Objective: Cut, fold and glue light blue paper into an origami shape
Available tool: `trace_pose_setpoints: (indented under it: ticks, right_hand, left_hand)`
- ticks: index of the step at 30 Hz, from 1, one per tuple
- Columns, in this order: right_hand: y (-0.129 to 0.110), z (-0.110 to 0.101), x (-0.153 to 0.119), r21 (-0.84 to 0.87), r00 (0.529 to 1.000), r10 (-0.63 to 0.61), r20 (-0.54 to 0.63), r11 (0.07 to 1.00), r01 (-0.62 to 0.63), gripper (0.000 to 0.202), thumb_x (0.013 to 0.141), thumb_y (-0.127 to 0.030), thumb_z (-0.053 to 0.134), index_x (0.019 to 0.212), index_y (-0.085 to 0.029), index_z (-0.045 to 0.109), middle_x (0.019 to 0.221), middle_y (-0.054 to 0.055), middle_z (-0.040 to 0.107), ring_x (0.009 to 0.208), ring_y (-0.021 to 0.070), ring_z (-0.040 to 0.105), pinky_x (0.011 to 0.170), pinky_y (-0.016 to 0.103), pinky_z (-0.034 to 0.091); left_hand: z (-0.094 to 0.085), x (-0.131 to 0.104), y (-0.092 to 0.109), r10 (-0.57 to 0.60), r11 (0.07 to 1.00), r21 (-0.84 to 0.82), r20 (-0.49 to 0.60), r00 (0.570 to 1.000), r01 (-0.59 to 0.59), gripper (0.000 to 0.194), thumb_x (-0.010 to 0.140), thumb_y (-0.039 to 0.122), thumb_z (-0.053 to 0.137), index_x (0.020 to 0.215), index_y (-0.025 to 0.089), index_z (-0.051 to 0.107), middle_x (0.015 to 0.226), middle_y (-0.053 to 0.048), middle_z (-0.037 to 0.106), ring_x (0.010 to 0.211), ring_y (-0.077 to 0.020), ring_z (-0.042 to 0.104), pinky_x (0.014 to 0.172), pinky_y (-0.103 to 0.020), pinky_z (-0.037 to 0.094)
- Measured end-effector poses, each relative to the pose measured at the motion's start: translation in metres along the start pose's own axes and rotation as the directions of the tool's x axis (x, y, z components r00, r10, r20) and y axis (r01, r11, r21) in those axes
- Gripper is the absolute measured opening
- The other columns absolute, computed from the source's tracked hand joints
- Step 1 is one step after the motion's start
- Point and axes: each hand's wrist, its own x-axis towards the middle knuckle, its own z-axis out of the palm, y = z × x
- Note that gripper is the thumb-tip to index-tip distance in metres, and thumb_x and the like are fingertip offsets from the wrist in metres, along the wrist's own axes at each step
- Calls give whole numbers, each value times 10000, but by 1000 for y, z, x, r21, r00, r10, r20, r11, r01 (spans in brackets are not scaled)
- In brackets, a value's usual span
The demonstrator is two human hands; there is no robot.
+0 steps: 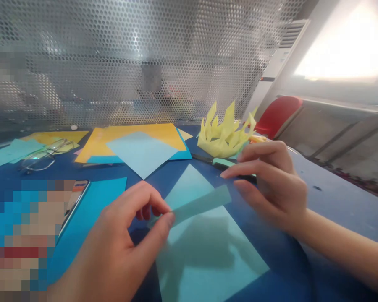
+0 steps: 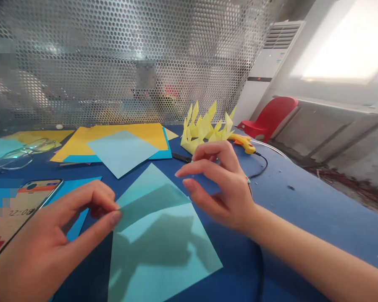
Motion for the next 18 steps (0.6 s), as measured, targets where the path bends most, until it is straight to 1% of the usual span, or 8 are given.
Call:
trace_pose_setpoints:
  ticks: [2,5,7,9,11,13,16,18]
  right_hand:
    - [-8,-3,0,48,999,31,-9,998,-31,151,942,-156,544,995,-255,646,918,44,466,839,207,525,730,374,497]
    - [-18,-6,0,105,996,87,17,991,-88,106,936,-167,590,977,-258,626,859,34,521,762,189,530,642,325,480]
    - [-24,-4,1,151,987,143,73,977,-152,80,924,-186,643,967,-252,629,797,11,582,684,160,550,604,290,476]
    - [-29,0,0,247,950,275,146,920,-304,91,916,-269,691,985,-241,639,760,-6,627,656,145,581,623,274,500]
    - [-35,5,0,413,852,450,268,746,-523,196,908,-374,716,1025,-237,641,786,-3,663,698,145,627,664,262,532]
    - [-40,9,-1,575,716,552,427,445,-686,308,877,-466,744,1058,-247,626,848,0,691,772,138,660,703,240,554]
    - [-47,11,-1,665,541,593,597,12,-747,479,760,-503,845,1113,-281,609,896,-28,670,834,116,664,741,206,562]
    - [-50,11,-1,666,466,597,653,-160,-728,525,706,-447,900,1129,-296,627,928,-44,651,841,89,649,751,176,546]
  left_hand:
    - [-2,2,-3,-77,995,-53,61,995,80,215,958,399,509,771,302,551,713,106,565,648,-90,541,601,-162,428]
    - [-4,4,-9,-73,997,-30,126,989,78,241,976,467,491,809,306,555,708,89,584,623,-97,551,559,-143,445]
    - [-2,3,-10,-34,999,-16,68,997,36,218,977,435,501,809,304,551,691,91,548,601,-95,514,549,-132,430]
    - [2,0,-9,14,999,-39,-17,1000,-15,181,974,373,516,810,303,547,683,102,526,593,-84,490,556,-121,410]
    - [6,-3,-7,82,994,-65,-61,995,-86,155,968,302,522,815,307,544,687,116,527,598,-71,497,569,-114,401]
    - [8,-8,-5,149,986,-66,-39,988,-152,134,959,259,524,841,317,546,709,127,542,607,-63,515,574,-118,403]
    - [11,-15,-5,208,978,3,18,978,-208,147,933,211,523,959,351,560,795,134,598,682,-79,572,683,-168,436]
    - [12,-20,-5,267,958,88,62,962,-272,287,894,146,513,1070,371,543,812,127,619,732,-113,601,765,-230,435]
